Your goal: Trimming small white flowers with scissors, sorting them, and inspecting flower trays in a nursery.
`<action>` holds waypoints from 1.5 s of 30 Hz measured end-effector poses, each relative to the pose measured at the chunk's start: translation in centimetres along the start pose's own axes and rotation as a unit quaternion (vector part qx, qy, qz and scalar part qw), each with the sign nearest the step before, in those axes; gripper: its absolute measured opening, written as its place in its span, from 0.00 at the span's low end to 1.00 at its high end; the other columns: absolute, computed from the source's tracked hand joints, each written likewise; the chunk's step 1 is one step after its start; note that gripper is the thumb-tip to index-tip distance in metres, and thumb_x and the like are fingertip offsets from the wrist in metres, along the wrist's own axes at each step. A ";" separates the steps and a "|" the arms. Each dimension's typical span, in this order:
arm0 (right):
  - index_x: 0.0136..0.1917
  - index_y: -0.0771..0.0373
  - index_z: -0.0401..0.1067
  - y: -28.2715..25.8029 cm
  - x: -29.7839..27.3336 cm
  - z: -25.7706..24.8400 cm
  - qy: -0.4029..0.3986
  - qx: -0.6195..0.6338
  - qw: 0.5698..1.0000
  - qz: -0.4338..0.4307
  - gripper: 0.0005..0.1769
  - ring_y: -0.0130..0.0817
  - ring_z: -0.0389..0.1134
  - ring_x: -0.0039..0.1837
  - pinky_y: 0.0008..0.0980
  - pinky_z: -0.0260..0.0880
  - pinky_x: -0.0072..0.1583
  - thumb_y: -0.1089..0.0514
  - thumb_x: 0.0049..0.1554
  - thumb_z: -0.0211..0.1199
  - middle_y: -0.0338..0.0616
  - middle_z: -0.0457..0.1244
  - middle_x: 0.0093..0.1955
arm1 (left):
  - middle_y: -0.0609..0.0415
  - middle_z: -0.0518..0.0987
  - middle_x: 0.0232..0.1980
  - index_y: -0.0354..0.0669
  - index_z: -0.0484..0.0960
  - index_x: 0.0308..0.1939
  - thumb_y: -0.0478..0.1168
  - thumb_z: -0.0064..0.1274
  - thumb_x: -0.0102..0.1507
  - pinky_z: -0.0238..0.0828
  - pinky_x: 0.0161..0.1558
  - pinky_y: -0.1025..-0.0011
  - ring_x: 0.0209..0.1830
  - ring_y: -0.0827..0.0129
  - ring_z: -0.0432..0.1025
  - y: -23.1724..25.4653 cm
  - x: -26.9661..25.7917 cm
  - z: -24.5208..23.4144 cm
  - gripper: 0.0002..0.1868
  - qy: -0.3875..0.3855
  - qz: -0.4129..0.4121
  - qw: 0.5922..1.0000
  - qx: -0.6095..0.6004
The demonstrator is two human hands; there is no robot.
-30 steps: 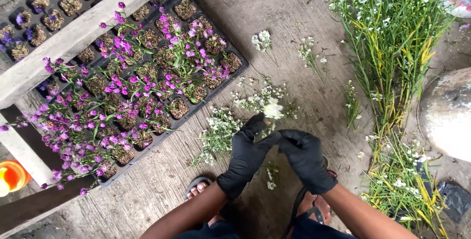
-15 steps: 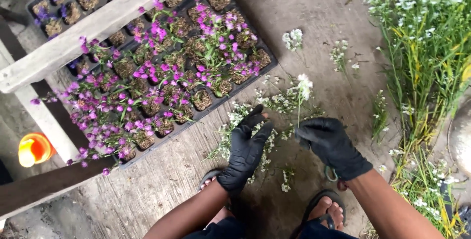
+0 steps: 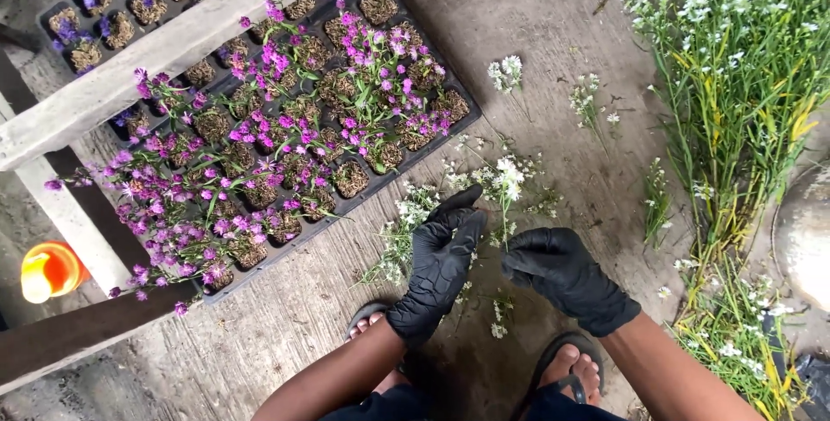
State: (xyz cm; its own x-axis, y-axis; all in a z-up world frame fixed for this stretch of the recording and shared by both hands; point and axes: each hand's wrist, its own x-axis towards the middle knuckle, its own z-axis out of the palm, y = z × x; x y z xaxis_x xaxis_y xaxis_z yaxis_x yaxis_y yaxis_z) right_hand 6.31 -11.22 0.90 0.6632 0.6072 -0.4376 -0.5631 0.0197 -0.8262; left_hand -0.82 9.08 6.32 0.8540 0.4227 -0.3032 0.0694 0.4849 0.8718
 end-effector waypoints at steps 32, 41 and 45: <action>0.24 0.57 0.72 -1.8 23.1 -10.5 0.172 -0.617 0.762 -0.095 0.18 0.36 0.64 0.32 0.36 0.64 0.43 0.51 0.54 0.59 0.41 0.59 0.22 | 0.53 0.85 0.58 0.45 0.89 0.43 0.45 0.51 0.68 0.74 0.63 0.60 0.61 0.62 0.78 -2.1 -2.3 -5.3 0.13 0.091 0.026 0.992 0.086; 0.49 0.55 0.82 2.0 14.6 -10.9 0.187 -0.530 0.807 -0.182 0.06 0.52 0.73 0.54 0.44 0.75 0.54 0.57 0.58 0.69 0.51 0.71 0.46 | 0.42 0.82 0.60 0.36 0.86 0.49 0.41 0.43 0.70 0.60 0.71 0.60 0.69 0.55 0.71 1.1 -1.8 -6.0 0.17 0.083 -0.063 0.979 0.178; 0.48 0.54 0.83 4.5 10.1 -9.1 0.197 -0.526 0.803 -0.200 0.06 0.46 0.74 0.51 0.41 0.76 0.50 0.60 0.55 0.74 0.47 0.72 0.45 | 0.53 0.87 0.55 0.48 0.91 0.41 0.44 0.45 0.70 0.61 0.71 0.66 0.65 0.66 0.76 3.2 -1.5 -6.6 0.17 0.169 -0.100 0.965 0.174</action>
State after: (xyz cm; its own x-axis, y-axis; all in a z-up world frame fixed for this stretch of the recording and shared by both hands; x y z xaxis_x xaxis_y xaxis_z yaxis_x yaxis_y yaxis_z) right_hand 14.93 -12.20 -10.47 0.9082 0.4173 0.0303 0.3246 -0.6569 -0.6805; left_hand -5.29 15.11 7.05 0.5923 0.6020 -0.5355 0.4348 0.3207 0.8415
